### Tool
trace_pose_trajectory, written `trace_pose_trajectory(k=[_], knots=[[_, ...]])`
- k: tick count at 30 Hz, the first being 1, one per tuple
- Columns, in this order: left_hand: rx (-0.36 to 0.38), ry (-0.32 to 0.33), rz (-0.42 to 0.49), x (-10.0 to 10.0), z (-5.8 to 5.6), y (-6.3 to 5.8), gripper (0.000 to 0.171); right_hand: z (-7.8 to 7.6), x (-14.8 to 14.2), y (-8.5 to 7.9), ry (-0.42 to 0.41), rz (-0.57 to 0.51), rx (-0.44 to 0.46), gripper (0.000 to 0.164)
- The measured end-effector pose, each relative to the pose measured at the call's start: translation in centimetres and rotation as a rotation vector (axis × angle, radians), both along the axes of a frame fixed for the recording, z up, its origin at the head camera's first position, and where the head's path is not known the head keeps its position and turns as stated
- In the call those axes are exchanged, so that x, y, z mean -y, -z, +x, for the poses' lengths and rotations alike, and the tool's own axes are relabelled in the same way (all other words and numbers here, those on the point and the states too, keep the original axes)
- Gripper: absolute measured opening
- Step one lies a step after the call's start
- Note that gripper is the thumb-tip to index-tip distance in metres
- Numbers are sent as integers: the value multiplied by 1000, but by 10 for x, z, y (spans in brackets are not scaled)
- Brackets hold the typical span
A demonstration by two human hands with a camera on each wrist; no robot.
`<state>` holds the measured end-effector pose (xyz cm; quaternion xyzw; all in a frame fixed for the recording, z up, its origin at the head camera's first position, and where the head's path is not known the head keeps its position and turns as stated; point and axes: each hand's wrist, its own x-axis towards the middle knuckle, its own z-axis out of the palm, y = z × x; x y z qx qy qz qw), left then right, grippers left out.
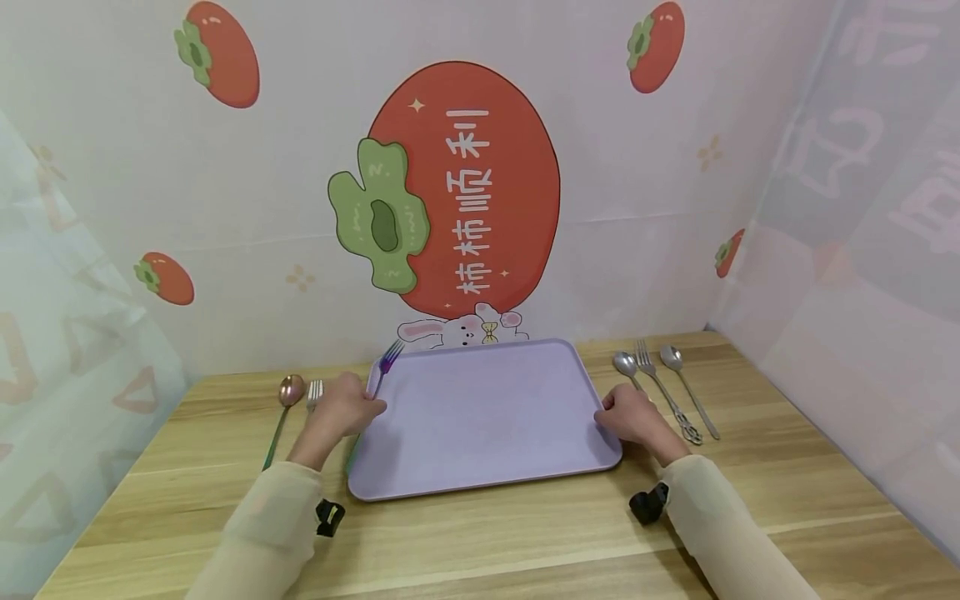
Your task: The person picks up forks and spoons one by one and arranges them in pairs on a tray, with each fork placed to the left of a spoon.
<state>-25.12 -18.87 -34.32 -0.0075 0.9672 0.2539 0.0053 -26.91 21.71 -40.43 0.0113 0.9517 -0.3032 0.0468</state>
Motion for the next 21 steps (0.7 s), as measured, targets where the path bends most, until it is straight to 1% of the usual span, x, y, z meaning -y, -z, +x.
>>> trace_pose_trajectory(k=[2,6,8,17,21], knots=[[18,-16,1,-3,-1,1,34,0,0,0,2,-2,3,26],[42,-37,-49,-7,-3,3,25,1,0,-1,-2,0,5,28],[56,-42,-58,-8,-4,5,23,1,0,-1,0,2,6,29],[71,-16,-51,-10,-7,12,24,1,0,0,-10,5,-17,29],[109,-28,-33,-11,-6,12,25,2,0,1,-15,5,-28,30]])
